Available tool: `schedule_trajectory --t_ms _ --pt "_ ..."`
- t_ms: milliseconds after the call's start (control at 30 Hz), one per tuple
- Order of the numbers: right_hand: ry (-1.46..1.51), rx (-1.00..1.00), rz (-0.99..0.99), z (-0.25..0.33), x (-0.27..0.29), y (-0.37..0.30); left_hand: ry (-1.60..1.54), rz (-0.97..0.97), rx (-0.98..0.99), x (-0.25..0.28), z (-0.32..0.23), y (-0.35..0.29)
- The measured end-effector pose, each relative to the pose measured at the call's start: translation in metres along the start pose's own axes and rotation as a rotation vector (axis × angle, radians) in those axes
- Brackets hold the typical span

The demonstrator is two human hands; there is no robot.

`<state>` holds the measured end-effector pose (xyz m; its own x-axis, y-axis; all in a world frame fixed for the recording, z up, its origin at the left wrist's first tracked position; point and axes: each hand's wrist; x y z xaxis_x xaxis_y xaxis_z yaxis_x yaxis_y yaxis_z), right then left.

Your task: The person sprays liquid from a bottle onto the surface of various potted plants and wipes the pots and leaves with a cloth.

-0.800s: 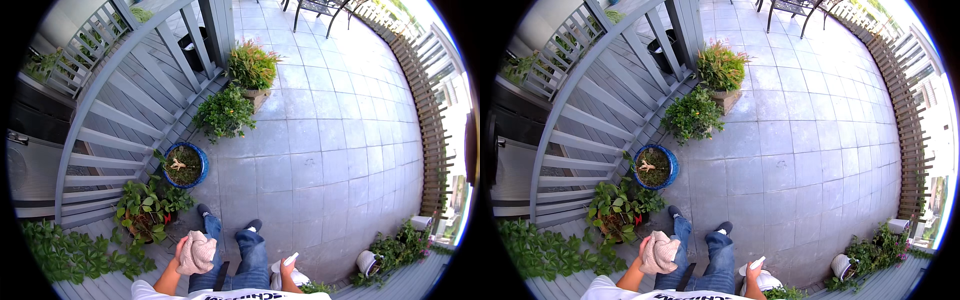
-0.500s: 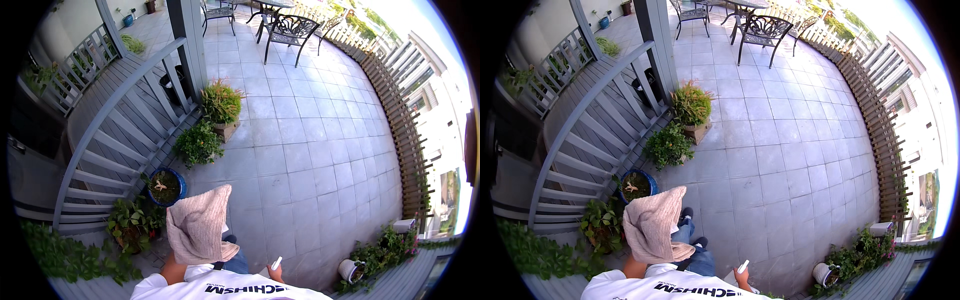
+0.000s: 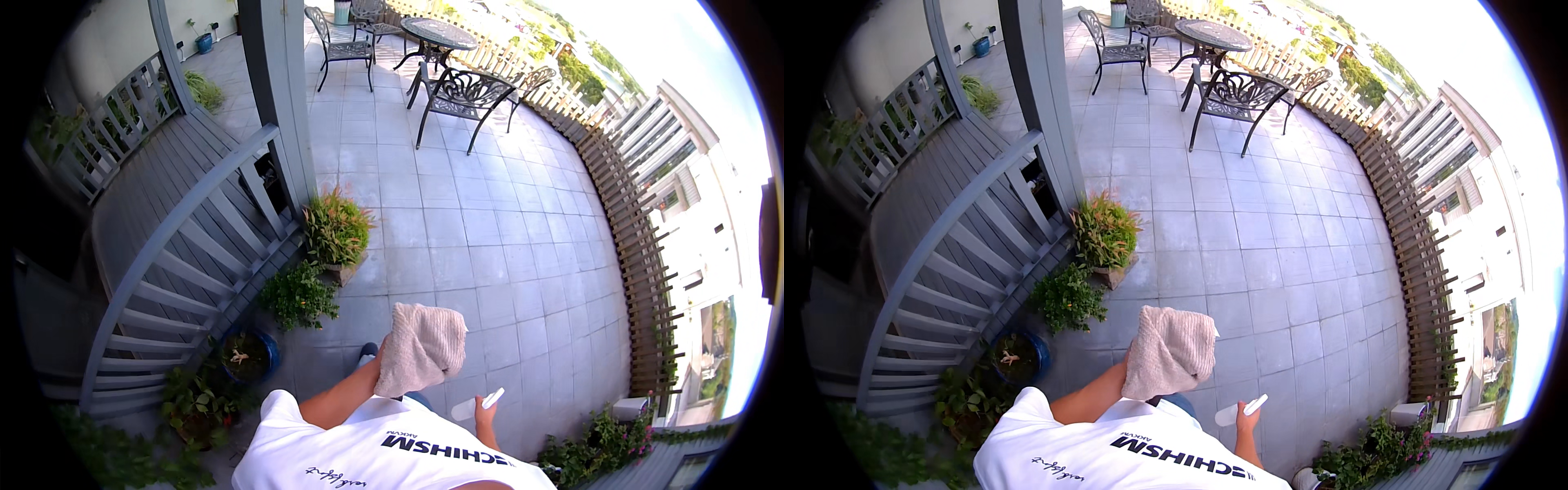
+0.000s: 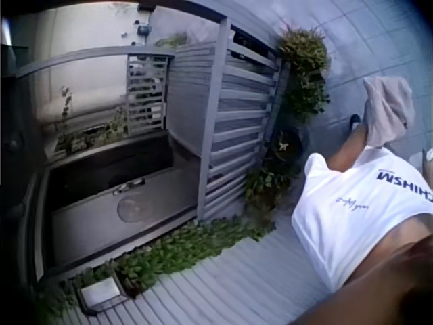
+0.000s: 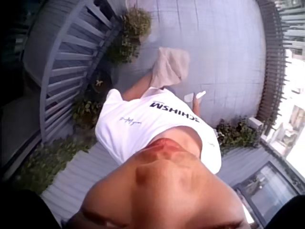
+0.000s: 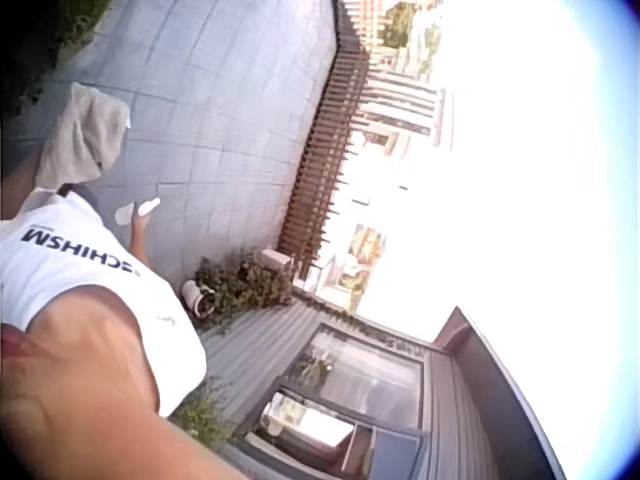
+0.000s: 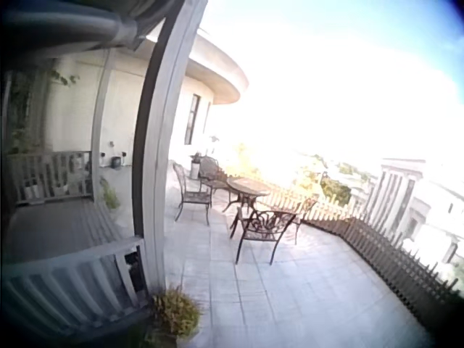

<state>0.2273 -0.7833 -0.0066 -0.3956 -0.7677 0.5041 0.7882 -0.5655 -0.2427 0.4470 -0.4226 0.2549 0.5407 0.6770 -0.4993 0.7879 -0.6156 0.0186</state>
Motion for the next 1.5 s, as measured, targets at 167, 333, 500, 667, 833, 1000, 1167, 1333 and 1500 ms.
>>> schedule_trajectory --t_ms 167,333,500,667,833,1000,1167,1333,1500 --pt "-0.191 0.099 0.054 0.001 -0.018 0.112 -0.017 -0.068 -0.027 0.040 -0.030 0.090" --pt "-0.351 -0.103 0.263 0.063 -0.080 0.207 0.040 -0.165 -0.015 0.118 -0.047 0.171" --pt "-0.396 -0.094 0.334 0.087 -0.112 0.352 0.932 -0.156 -0.129 0.172 -0.089 0.289" --pt "-0.414 -0.055 0.274 0.156 -0.163 0.525 1.390 -0.257 -0.132 0.198 -0.171 0.400" --pt "-0.522 0.071 0.466 0.286 -0.244 0.672 1.189 -0.558 -0.257 0.229 -0.228 0.478" --pt "-0.592 0.208 0.595 0.414 -0.369 0.784 0.693 -0.777 -0.213 0.372 -0.154 0.513" --pt "-0.622 0.317 0.686 0.505 -0.494 0.850 0.434 -1.093 -0.211 0.488 -0.159 0.556" --pt "-0.762 0.325 0.804 0.613 -0.586 0.893 0.803 -1.034 -0.350 0.573 -0.310 0.601" --pt "-0.743 0.384 0.789 0.690 -0.703 0.939 0.917 -0.932 -0.287 0.672 -0.450 0.634"
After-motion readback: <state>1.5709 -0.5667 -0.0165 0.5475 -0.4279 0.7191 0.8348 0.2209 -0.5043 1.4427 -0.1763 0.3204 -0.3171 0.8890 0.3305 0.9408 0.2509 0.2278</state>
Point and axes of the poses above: each hand's wrist, its own y-axis towards the middle knuckle, its own x-axis out of the back of the hand, z = x × y, and after that the axes turned 10 degrees about z, right-handed
